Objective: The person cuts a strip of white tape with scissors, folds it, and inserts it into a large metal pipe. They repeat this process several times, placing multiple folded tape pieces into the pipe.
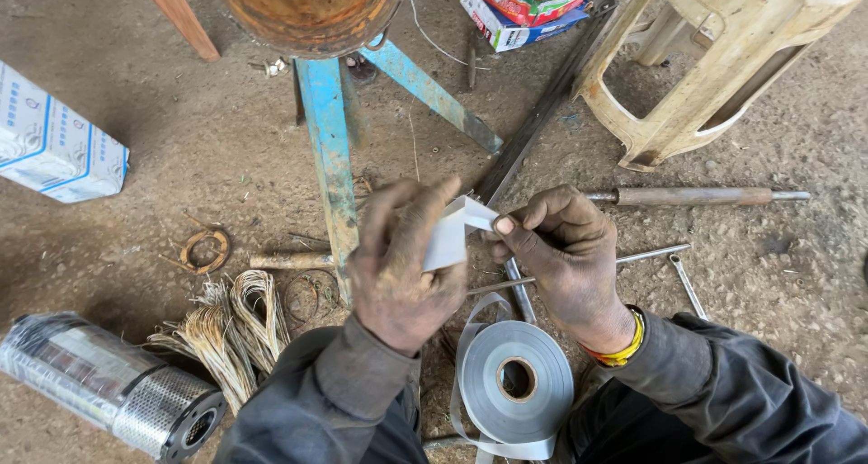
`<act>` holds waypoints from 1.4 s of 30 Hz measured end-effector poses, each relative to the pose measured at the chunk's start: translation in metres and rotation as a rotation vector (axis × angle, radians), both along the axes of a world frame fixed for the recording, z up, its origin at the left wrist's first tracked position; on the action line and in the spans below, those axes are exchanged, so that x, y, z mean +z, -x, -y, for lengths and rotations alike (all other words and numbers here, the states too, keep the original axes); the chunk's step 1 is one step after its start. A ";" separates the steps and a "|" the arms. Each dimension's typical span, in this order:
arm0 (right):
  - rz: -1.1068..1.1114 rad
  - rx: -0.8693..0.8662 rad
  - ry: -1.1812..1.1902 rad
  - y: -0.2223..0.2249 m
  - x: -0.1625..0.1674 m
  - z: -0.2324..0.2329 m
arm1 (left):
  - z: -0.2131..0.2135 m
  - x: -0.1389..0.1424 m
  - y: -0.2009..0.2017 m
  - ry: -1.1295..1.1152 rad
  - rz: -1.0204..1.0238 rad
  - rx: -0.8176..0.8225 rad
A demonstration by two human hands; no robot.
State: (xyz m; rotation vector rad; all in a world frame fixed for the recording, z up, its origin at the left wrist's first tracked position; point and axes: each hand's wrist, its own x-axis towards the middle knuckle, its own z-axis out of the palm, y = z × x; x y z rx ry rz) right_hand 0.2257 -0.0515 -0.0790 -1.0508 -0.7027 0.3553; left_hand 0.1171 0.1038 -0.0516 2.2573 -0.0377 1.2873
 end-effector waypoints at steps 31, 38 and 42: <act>1.530 -0.329 0.351 0.016 0.018 -0.012 | -0.021 -0.027 0.017 0.984 -0.233 -0.534; 1.125 -0.206 0.274 0.015 0.031 -0.044 | -0.047 -0.022 0.028 1.294 -0.184 -0.407; 1.226 -0.375 0.260 0.009 0.069 -0.089 | -0.059 -0.024 0.031 1.373 -0.098 -0.255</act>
